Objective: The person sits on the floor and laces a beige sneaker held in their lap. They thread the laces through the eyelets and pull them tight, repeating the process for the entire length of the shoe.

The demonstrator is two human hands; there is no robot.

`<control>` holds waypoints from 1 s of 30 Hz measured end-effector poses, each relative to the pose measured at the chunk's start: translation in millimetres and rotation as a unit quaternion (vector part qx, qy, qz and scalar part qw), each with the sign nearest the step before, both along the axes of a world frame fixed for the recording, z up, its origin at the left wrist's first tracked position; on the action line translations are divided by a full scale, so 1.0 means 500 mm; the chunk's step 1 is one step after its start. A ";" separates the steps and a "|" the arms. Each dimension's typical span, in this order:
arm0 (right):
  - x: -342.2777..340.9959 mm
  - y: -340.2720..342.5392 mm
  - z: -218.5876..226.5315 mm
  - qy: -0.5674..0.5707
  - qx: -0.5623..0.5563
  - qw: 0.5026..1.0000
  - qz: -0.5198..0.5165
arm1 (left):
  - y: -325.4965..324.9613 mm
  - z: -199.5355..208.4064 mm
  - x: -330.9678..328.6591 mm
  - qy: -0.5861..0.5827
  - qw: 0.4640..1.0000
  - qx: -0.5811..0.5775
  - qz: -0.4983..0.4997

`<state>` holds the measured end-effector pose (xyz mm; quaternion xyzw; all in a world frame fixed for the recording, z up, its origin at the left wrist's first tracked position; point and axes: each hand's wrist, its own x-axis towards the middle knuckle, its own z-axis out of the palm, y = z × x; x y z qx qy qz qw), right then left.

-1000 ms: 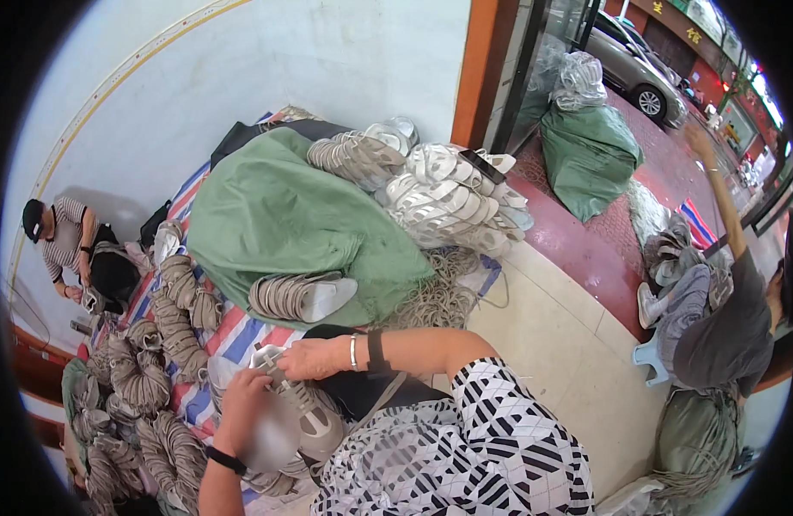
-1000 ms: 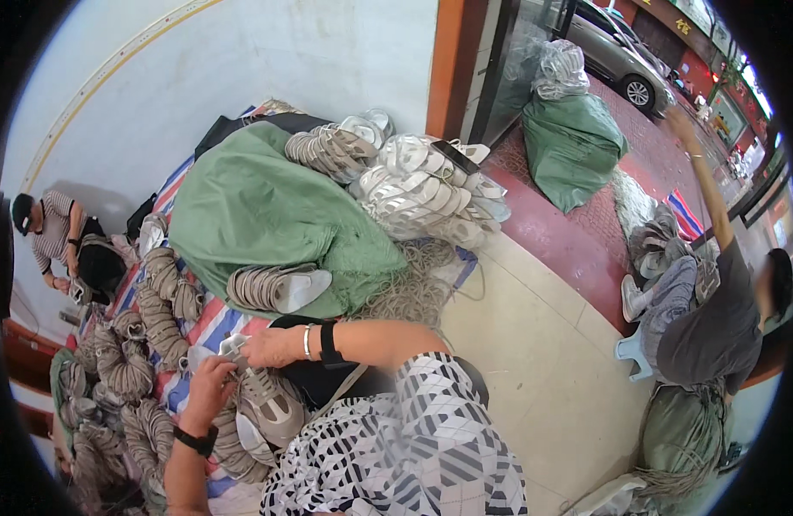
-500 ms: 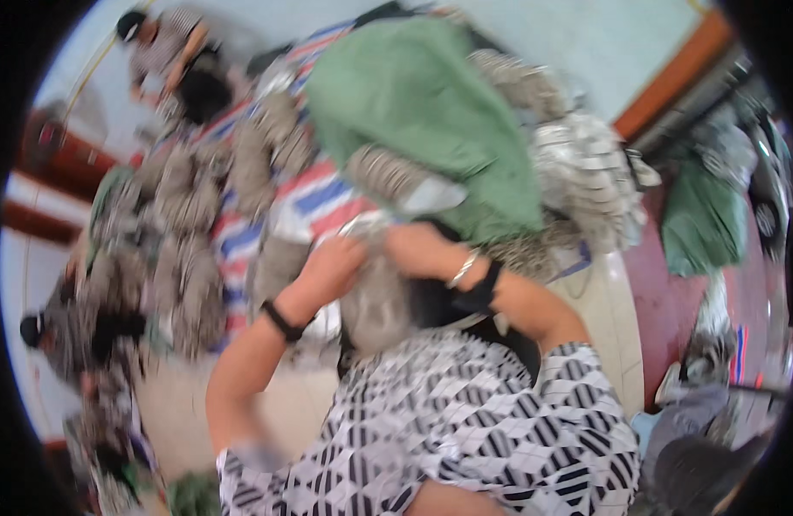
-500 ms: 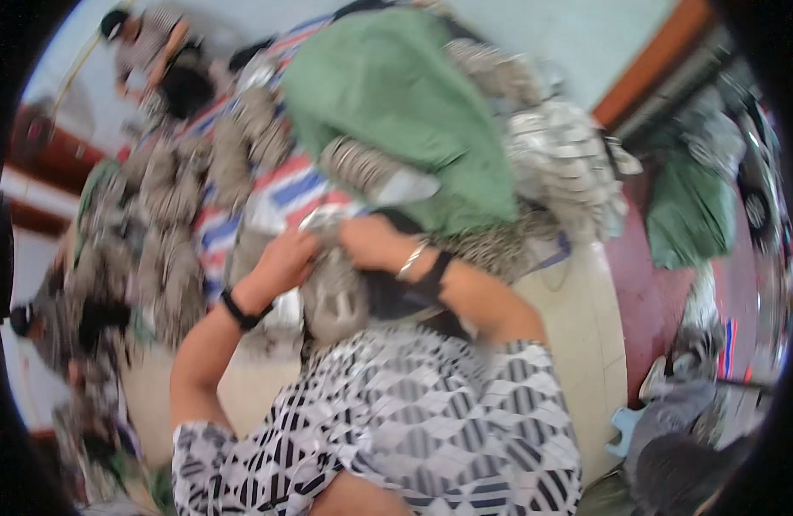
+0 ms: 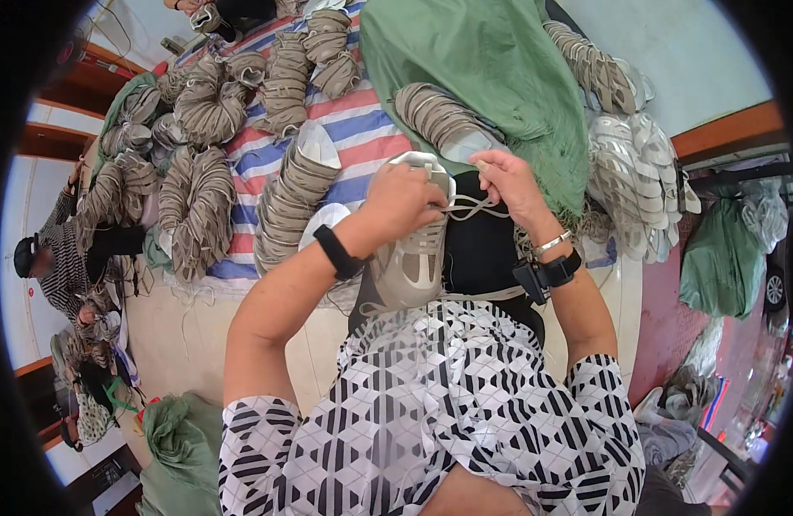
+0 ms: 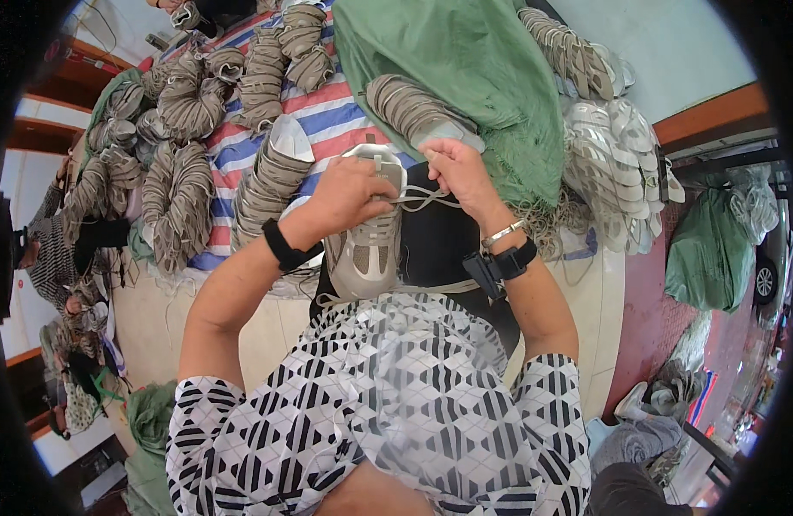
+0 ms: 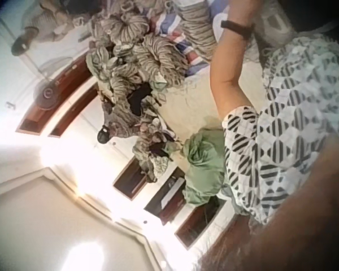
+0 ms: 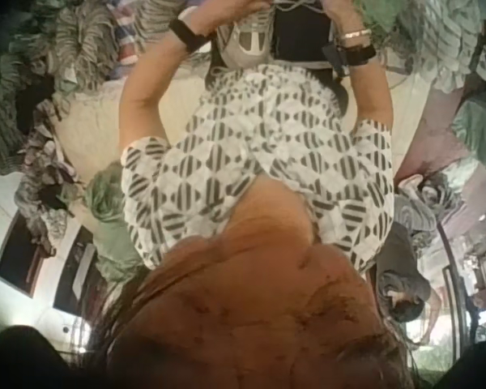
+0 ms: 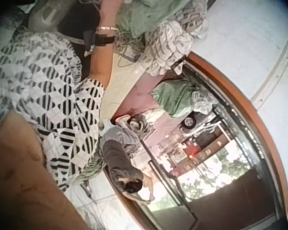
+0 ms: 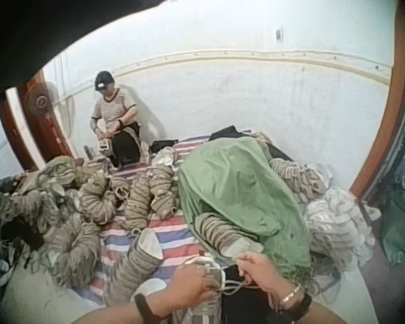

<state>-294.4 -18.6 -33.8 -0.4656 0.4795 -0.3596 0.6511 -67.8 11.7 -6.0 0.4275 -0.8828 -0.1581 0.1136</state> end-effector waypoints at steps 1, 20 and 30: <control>-0.005 -0.002 -0.012 0.074 -0.076 0.994 0.024 | 0.000 -0.003 -0.010 -0.027 0.999 -0.018 0.015; -0.169 -0.174 0.374 -0.075 -0.207 0.974 -0.050 | -0.049 0.004 -0.009 -0.092 0.985 0.131 -0.067; -0.225 -0.255 0.483 -0.198 -0.255 0.941 -0.103 | -0.038 0.020 0.011 -0.022 0.971 0.234 -0.044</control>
